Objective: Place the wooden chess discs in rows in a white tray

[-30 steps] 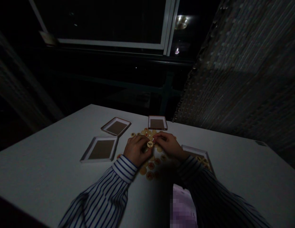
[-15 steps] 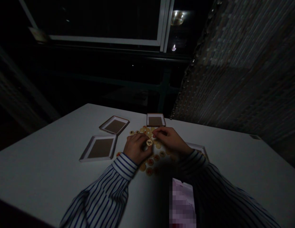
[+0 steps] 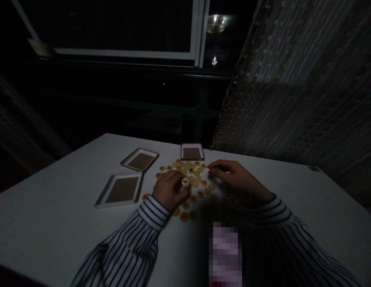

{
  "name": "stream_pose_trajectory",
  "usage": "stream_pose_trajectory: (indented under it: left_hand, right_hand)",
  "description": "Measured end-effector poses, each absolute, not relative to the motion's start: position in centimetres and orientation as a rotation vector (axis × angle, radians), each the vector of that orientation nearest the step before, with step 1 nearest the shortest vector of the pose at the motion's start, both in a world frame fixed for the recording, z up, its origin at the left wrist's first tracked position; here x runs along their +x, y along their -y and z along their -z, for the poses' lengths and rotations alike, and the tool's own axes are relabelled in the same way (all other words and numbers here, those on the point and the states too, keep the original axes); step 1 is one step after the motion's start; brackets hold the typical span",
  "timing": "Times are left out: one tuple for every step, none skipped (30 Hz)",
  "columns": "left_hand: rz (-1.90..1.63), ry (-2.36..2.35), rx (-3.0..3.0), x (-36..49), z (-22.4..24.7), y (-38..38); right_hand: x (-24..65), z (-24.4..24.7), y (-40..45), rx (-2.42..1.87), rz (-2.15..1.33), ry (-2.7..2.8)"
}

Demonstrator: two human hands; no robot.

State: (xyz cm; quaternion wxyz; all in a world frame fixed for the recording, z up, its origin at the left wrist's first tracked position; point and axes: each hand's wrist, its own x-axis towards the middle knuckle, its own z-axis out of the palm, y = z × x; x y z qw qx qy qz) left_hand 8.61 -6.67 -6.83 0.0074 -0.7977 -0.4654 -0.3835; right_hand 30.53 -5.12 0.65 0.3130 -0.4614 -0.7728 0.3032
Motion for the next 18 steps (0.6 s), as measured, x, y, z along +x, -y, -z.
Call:
stream_pose_trajectory:
  left_hand:
    - [1.194,1.456,-2.501,8.6,6.8,6.7]
    - [1.187,1.46,-2.507,8.7,6.8,6.7]
    - [1.18,1.462,-2.51,8.7,6.7,6.8]
    - [1.175,1.462,-2.513,8.7,6.7,6.8]
    - [1.171,1.463,-2.513,8.8,6.7,6.8]
    - [1.17,1.463,-2.512,8.8,6.7,6.9]
    - [1.167,1.464,-2.511,8.8,6.7,6.9]
    - [1.168,1.466,-2.509,8.8,6.7,6.9]
    - [1.169,1.47,-2.508,8.8,6.7,6.9]
    - [1.169,1.478,-2.507,8.8,6.7,7.0]
    - [1.17,1.488,-2.506,8.8,6.8,7.0]
    - [1.172,1.498,-2.507,8.8,6.8,7.0]
    - [1.177,1.51,-2.51,8.8,6.8,7.0]
    - [1.188,1.524,-2.512,8.9,6.9,7.0]
    - [1.201,1.538,-2.515,8.9,7.0,7.0]
    - [1.218,1.553,-2.519,8.9,7.1,7.1]
    - [1.232,1.567,-2.528,9.0,7.1,7.1]
    - [1.243,1.58,-2.539,9.1,7.2,7.1]
  right_hand:
    - [31.0,-0.8,5.1,-1.23,-0.757,2.06]
    - [31.4,-0.9,5.2,-1.242,-0.722,2.083]
    - [31.7,-1.1,5.2,-1.253,-0.695,2.106]
    - [32.1,-1.2,5.3,-1.262,-0.67,2.128]
    - [32.3,-1.3,5.4,-1.271,-0.649,2.152]
    - [32.5,-1.4,5.5,-1.282,-0.632,2.175]
    - [32.7,-1.5,5.5,-1.295,-0.617,2.195]
    - [32.9,-1.5,5.6,-1.309,-0.603,2.212]
    - [33.0,-1.6,5.7,-1.322,-0.588,2.225]
    - [33.1,-1.6,5.7,-1.331,-0.574,2.239]
    - [33.2,-1.6,5.8,-1.335,-0.562,2.253]
    - [33.2,-1.6,5.8,-1.334,-0.55,2.267]
    - [33.3,-1.6,5.9,-1.33,-0.54,2.278]
    - [33.3,-1.6,5.9,-1.327,-0.533,2.287]
    - [33.4,-1.6,6.0,-1.326,-0.527,2.293]
    - [33.4,-1.6,6.0,-1.327,-0.519,2.3]
    - [33.5,-1.7,6.1,-1.328,-0.507,2.307]
    - [33.5,-1.8,6.2,-1.328,-0.495,2.314]
